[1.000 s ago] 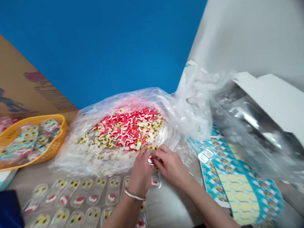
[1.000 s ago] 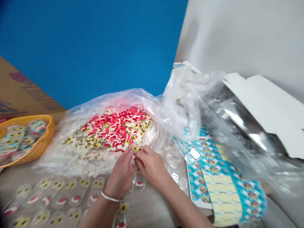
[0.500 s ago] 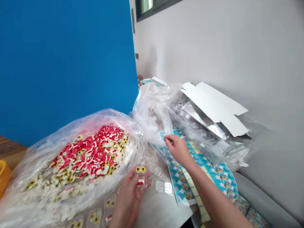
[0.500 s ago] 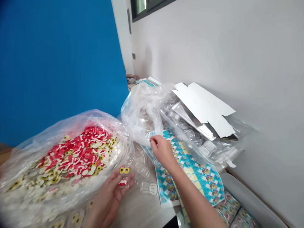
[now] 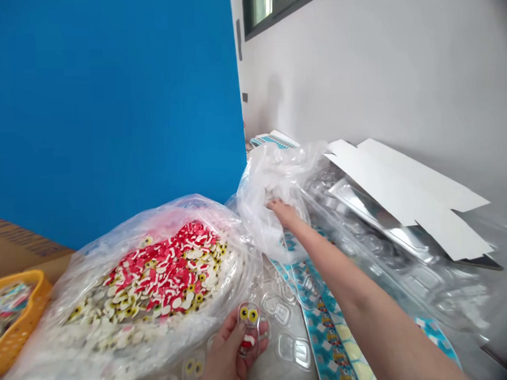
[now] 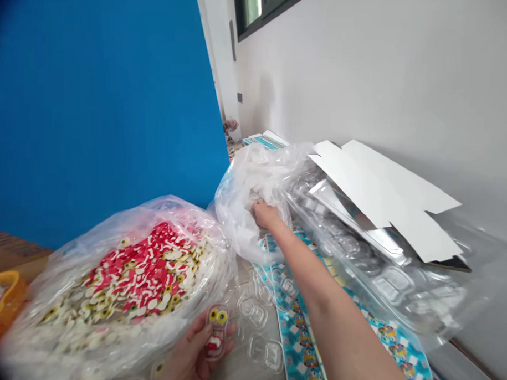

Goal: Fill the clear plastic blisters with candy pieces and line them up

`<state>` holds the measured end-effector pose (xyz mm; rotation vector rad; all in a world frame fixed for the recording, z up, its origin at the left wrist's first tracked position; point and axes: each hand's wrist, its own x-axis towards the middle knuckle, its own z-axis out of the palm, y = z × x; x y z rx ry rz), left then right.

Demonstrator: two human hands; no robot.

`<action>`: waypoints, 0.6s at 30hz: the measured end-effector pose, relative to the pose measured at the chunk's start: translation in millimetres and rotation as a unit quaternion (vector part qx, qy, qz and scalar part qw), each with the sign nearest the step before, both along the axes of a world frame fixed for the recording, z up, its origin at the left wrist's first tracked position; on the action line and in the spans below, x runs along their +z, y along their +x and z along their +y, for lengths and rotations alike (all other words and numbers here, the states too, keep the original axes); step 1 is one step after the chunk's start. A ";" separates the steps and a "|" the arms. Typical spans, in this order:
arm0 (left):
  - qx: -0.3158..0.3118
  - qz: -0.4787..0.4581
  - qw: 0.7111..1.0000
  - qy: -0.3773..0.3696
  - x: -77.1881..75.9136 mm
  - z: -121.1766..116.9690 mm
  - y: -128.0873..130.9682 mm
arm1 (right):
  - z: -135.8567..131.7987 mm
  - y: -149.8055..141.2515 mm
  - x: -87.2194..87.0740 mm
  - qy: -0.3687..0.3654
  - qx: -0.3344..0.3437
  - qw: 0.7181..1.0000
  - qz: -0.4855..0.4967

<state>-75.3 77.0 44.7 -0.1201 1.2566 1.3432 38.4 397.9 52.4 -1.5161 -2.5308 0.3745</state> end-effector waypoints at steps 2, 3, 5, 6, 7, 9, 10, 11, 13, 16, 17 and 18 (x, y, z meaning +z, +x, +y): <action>0.010 0.002 1.000 -0.006 1.3 -1.5 1.3 | -5.1 5.5 -1.0 -0.002 -0.032 0.998 0.045; 0.009 0.003 1.000 -0.005 1.8 -2.3 2.4 | -9.3 10.1 -1.2 -0.005 -0.048 0.996 0.069; -0.001 0.008 1.000 0.009 2.5 -4.2 5.4 | -20.5 22.0 -2.2 -0.020 -0.080 0.989 0.121; -0.008 0.009 1.000 0.019 2.7 -5.1 7.3 | -27.2 28.7 -3.2 -0.035 -0.095 0.983 0.150; -0.016 0.009 0.999 0.027 2.9 -6.1 9.4 | -34.2 35.4 -4.6 -0.056 -0.109 0.976 0.181; -0.029 0.008 0.999 0.032 3.2 -8.3 14.1 | -48.7 47.8 -8.2 -0.109 -0.130 0.953 0.252; -0.035 0.006 0.999 0.030 3.4 -9.6 16.5 | -55.7 53.1 -10.0 -0.139 -0.136 0.937 0.291; -0.040 0.004 0.999 0.029 3.7 -11.0 18.8 | -62.4 57.7 -11.3 -0.167 -0.139 0.918 0.330; -0.050 0.003 0.998 0.034 4.5 -14.2 22.6 | -74.9 65.5 -11.8 -0.218 -0.139 0.878 0.403; -0.064 0.014 0.997 0.052 6.6 -18.4 25.7 | -93.6 75.5 -6.1 -0.280 -0.135 0.820 0.481; -0.065 0.021 0.996 0.058 7.5 -19.2 25.9 | -101.2 78.8 -3.1 -0.295 -0.135 0.804 0.499; -0.063 0.029 0.996 0.064 8.4 -19.6 25.7 | -110.2 82.0 0.0 -0.309 -0.135 0.790 0.513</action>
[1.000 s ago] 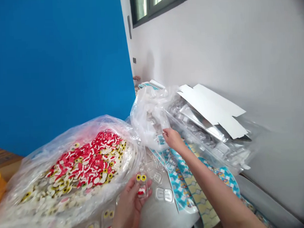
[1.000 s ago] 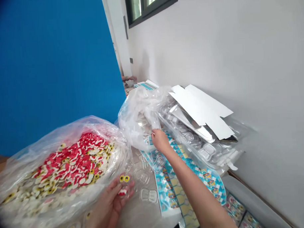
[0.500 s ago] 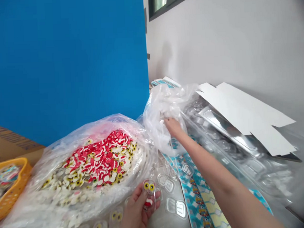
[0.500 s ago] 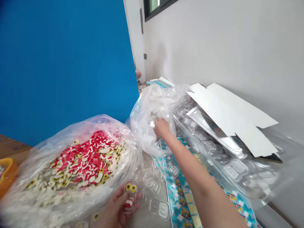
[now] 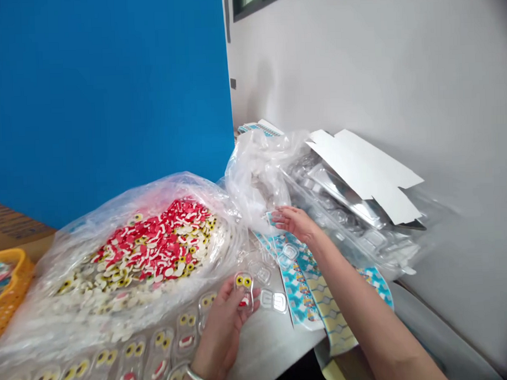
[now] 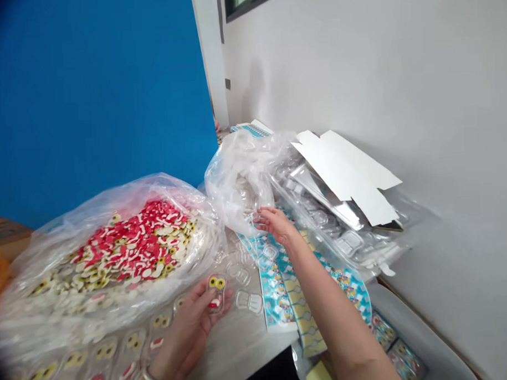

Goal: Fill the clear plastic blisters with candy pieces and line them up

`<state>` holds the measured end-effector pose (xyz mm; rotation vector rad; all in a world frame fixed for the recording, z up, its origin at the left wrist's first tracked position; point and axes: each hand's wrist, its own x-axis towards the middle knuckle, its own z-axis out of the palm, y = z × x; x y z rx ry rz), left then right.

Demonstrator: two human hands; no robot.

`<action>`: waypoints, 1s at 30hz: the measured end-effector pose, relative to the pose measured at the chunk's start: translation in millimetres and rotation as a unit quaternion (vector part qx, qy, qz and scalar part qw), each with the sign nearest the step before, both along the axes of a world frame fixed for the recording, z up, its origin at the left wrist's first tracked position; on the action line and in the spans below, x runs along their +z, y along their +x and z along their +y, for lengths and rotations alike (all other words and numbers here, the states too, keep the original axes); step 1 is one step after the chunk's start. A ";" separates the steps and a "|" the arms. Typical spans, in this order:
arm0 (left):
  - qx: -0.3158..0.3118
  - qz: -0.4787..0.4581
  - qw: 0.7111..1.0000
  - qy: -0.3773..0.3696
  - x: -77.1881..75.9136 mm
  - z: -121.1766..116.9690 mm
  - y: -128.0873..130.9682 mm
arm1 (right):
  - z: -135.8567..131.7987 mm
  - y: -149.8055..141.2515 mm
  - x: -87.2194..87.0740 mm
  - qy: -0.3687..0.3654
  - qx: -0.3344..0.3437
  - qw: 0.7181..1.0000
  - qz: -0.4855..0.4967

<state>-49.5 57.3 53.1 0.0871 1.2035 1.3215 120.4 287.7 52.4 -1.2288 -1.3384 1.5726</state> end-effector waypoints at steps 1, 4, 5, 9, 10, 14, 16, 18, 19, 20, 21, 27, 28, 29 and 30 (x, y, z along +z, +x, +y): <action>0.002 0.006 1.000 0.006 0.9 -0.2 -0.5 | -10.8 3.0 2.8 -0.011 0.001 1.000 0.017; 0.010 0.018 1.000 0.016 3.3 -0.7 -3.0 | -54.9 9.6 6.9 -0.032 0.016 0.998 0.048; 0.011 0.021 1.000 0.016 3.8 -1.4 -3.8 | -72.9 10.3 6.1 -0.031 0.027 0.998 0.047; 0.004 0.042 0.999 0.021 2.8 -8.3 -3.0 | -145.4 4.4 -6.5 0.033 0.063 0.997 -0.033; 0.001 0.049 0.998 0.025 1.9 -10.7 -1.5 | -160.2 1.3 -10.7 0.048 0.058 0.995 -0.063; -0.005 0.088 0.995 0.049 -3.1 -18.7 5.9 | -197.8 -11.0 -22.5 0.083 0.031 0.986 -0.144; -0.002 0.118 0.991 0.057 -5.2 -20.4 8.1 | -205.9 -14.6 -24.9 0.076 0.028 0.987 -0.142; 0.000 0.146 0.988 0.059 -6.2 -20.7 8.8 | -210.0 -16.3 -27.0 0.047 0.032 0.991 -0.119; -0.002 0.155 0.986 0.061 -6.1 -20.6 8.8 | -211.3 -16.7 -28.4 0.029 0.034 0.994 -0.101; -0.006 0.162 0.985 0.065 -5.7 -20.5 8.7 | -212.4 -17.0 -30.2 0.009 0.037 0.996 -0.078; -0.011 0.164 0.984 0.068 -5.0 -20.4 8.6 | -213.4 -17.1 -32.4 -0.011 0.042 0.998 -0.051; -0.014 0.158 0.985 0.067 0.7 -20.4 10.4 | -220.0 -18.1 -41.5 -0.125 0.068 0.983 0.113; -0.014 0.155 0.986 0.066 0.8 -20.3 10.7 | -221.0 -18.4 -41.4 -0.134 0.069 0.980 0.129; -0.014 0.152 0.986 0.065 0.4 -20.2 10.7 | -221.9 -18.7 -41.1 -0.141 0.068 0.978 0.140; -0.016 0.150 0.987 0.063 -0.4 -20.1 10.6 | -222.5 -19.0 -40.8 -0.149 0.067 0.976 0.147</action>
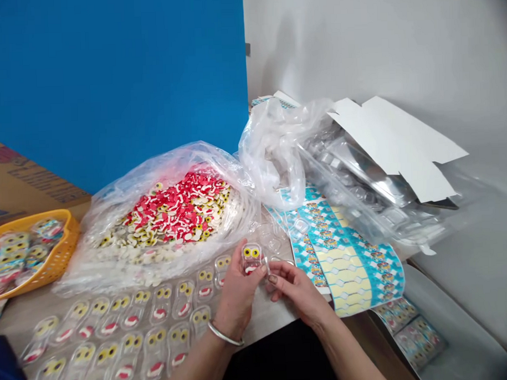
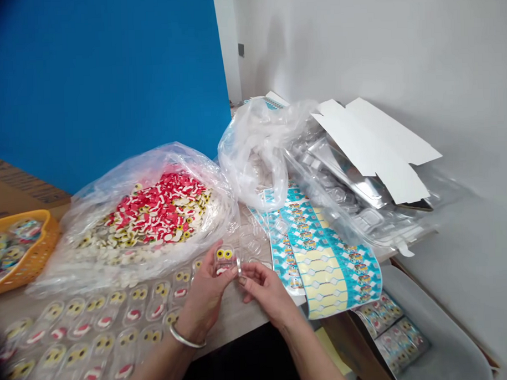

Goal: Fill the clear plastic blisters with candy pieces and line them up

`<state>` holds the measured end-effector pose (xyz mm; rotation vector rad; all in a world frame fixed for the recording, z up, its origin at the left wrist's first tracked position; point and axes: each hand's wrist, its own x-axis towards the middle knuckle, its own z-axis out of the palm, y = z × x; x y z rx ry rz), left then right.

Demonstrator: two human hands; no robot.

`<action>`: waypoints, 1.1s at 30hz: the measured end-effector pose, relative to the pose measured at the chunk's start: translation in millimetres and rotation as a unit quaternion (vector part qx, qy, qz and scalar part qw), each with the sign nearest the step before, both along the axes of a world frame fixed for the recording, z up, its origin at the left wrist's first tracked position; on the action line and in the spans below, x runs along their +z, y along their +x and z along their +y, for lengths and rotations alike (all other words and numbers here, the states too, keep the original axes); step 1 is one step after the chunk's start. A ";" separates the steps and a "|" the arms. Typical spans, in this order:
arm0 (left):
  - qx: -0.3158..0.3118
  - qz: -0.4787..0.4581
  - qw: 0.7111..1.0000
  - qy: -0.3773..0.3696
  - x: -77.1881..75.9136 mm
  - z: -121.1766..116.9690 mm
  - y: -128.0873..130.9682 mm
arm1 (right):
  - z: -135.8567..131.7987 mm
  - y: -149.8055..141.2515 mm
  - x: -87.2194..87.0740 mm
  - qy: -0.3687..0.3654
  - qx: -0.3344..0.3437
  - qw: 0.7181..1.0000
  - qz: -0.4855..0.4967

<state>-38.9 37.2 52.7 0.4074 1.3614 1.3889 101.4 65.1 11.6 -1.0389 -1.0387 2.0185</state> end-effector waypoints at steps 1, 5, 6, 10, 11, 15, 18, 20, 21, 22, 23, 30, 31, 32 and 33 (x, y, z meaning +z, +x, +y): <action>-0.003 -0.002 1.000 -0.001 -1.1 0.1 -0.3 | -0.5 -0.2 0.2 -0.011 -0.003 1.000 0.005; -0.014 0.004 1.000 -0.004 -4.7 0.3 -2.3 | -2.0 -0.2 -2.1 -0.062 -0.002 0.997 0.035; -0.015 0.010 1.000 -0.005 -5.0 0.1 -2.9 | -2.3 0.0 -3.3 -0.073 0.001 0.996 0.045; -0.026 0.045 0.999 -0.012 -6.1 -0.9 -4.7 | -4.2 0.7 -8.6 -0.095 0.011 0.993 0.066; -0.029 0.054 0.998 -0.012 -7.1 -1.1 -5.2 | -4.7 0.7 -9.6 -0.096 0.011 0.993 0.067; -0.028 0.082 0.996 -0.009 -13.2 -1.1 -6.7 | -6.1 0.3 -11.5 -0.109 0.011 0.991 0.077; -0.034 0.082 0.996 -0.006 -15.4 -1.4 -7.0 | -7.0 0.0 -11.2 -0.129 0.017 0.987 0.097; -0.037 0.076 0.996 -0.011 -14.0 -2.9 -6.5 | -7.6 -0.6 -10.3 -0.137 0.008 0.985 0.104; -0.039 0.071 0.997 -0.015 -12.5 -4.3 -6.0 | -7.9 -1.1 -9.7 -0.140 -0.002 0.985 0.103; -0.040 0.064 0.997 -0.019 -10.7 -6.0 -5.4 | -8.2 -1.9 -8.9 -0.142 -0.017 0.985 0.099; -0.041 0.056 0.997 -0.023 -8.6 -7.9 -4.6 | -8.4 -2.9 -8.0 -0.144 -0.034 0.985 0.092; -0.058 0.020 0.998 -0.036 -2.9 -16.7 1.7 | -9.1 -10.5 -1.5 -0.128 -0.100 0.986 0.037; -0.058 0.027 0.997 -0.037 -4.2 -16.8 1.8 | -9.2 -11.1 -1.2 -0.125 -0.099 0.987 0.032; -0.060 0.036 0.997 -0.038 -5.6 -16.7 1.7 | -9.2 -11.4 -1.0 -0.122 -0.098 0.987 0.027; -0.063 0.046 0.996 -0.039 -7.1 -16.6 1.3 | -9.3 -11.6 -0.8 -0.121 -0.097 0.988 0.023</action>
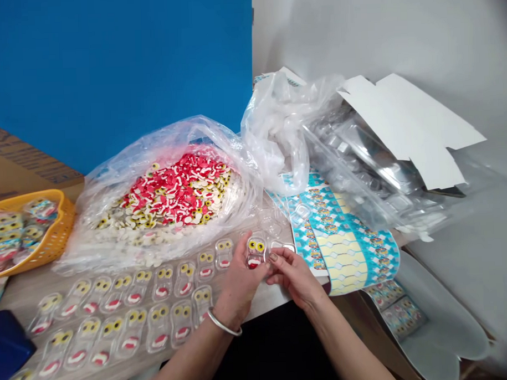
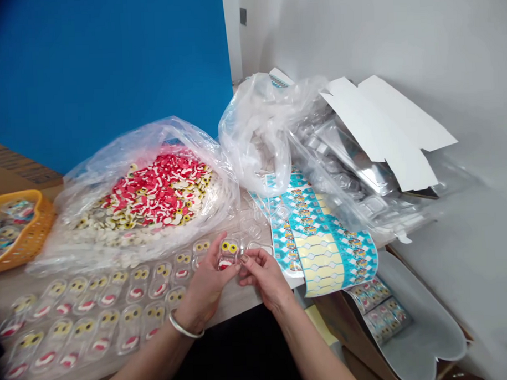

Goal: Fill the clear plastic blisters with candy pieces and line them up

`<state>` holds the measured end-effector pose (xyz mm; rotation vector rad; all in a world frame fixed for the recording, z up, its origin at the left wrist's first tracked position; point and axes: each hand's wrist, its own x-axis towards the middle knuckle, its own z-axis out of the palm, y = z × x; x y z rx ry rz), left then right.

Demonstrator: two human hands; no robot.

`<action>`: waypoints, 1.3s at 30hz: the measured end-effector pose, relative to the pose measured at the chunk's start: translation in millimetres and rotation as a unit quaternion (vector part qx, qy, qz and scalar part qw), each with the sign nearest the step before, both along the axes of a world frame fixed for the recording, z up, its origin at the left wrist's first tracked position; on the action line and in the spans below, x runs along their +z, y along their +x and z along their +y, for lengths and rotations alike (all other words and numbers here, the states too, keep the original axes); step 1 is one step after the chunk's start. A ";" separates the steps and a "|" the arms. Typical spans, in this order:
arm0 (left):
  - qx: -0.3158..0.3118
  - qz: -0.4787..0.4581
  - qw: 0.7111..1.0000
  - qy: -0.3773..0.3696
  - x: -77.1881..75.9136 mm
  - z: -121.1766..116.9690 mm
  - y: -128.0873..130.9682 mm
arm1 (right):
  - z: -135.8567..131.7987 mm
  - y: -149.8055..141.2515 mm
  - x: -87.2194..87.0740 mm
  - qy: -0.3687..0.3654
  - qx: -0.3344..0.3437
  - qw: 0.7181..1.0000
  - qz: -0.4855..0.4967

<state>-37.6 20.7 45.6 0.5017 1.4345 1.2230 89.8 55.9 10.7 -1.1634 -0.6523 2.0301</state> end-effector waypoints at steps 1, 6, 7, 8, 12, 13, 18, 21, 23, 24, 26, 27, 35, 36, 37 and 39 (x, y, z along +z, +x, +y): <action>-0.003 0.009 1.000 0.000 -1.3 0.1 -0.5 | 0.0 -0.1 0.1 0.000 0.003 1.000 -0.004; -0.016 0.022 1.000 0.007 -4.1 -0.6 -2.7 | 0.0 -0.2 1.9 -0.008 0.014 1.000 -0.019; -0.020 0.022 1.000 0.010 -4.6 -0.8 -3.1 | 0.1 -0.4 2.3 -0.008 0.015 1.000 -0.021; -0.023 0.023 0.999 0.011 -5.2 -1.0 -3.4 | 0.1 -0.5 2.5 -0.009 0.015 1.000 -0.023; -0.031 0.027 0.999 0.013 -7.0 -0.9 -3.6 | -0.2 -1.5 1.3 -0.013 0.017 1.000 -0.019; -0.031 0.021 0.999 0.013 -6.8 -0.7 -3.4 | -0.4 -1.6 0.6 -0.015 0.018 1.000 -0.013; 0.018 -0.012 1.000 -0.005 -3.6 -1.2 -4.3 | 1.8 3.1 -1.5 -0.039 0.004 0.999 0.035; 0.022 -0.035 0.998 -0.049 -7.9 -6.2 -7.4 | 6.7 11.0 0.1 -0.052 -0.024 0.996 0.071; 0.007 -0.035 0.995 -0.088 -14.5 -11.0 -8.7 | 9.9 16.9 1.8 -0.075 -0.031 0.992 0.097; -0.003 -0.031 0.994 -0.101 -18.3 -13.4 -8.7 | 11.1 19.6 2.5 -0.085 -0.032 0.990 0.106; -0.029 -0.015 0.994 -0.104 -25.3 -17.5 -7.7 | 12.1 23.7 3.3 -0.095 -0.031 0.988 0.118; -0.042 -0.001 0.995 -0.095 -28.2 -19.1 -6.9 | 12.0 25.1 3.5 -0.094 -0.031 0.988 0.122; -0.105 0.299 0.949 -0.001 -29.3 -31.5 -11.7 | 6.6 29.1 7.4 -0.070 -0.041 0.988 0.133; -0.101 0.330 0.938 0.017 -26.3 -32.8 -12.9 | 5.9 30.1 8.3 -0.072 -0.040 0.988 0.130; -0.093 0.346 0.933 0.030 -22.6 -33.4 -13.7 | 4.9 31.0 8.9 -0.076 -0.036 0.988 0.127; -0.071 0.324 0.943 0.037 -13.9 -31.7 -14.2 | 1.6 31.1 9.4 -0.084 -0.022 0.988 0.125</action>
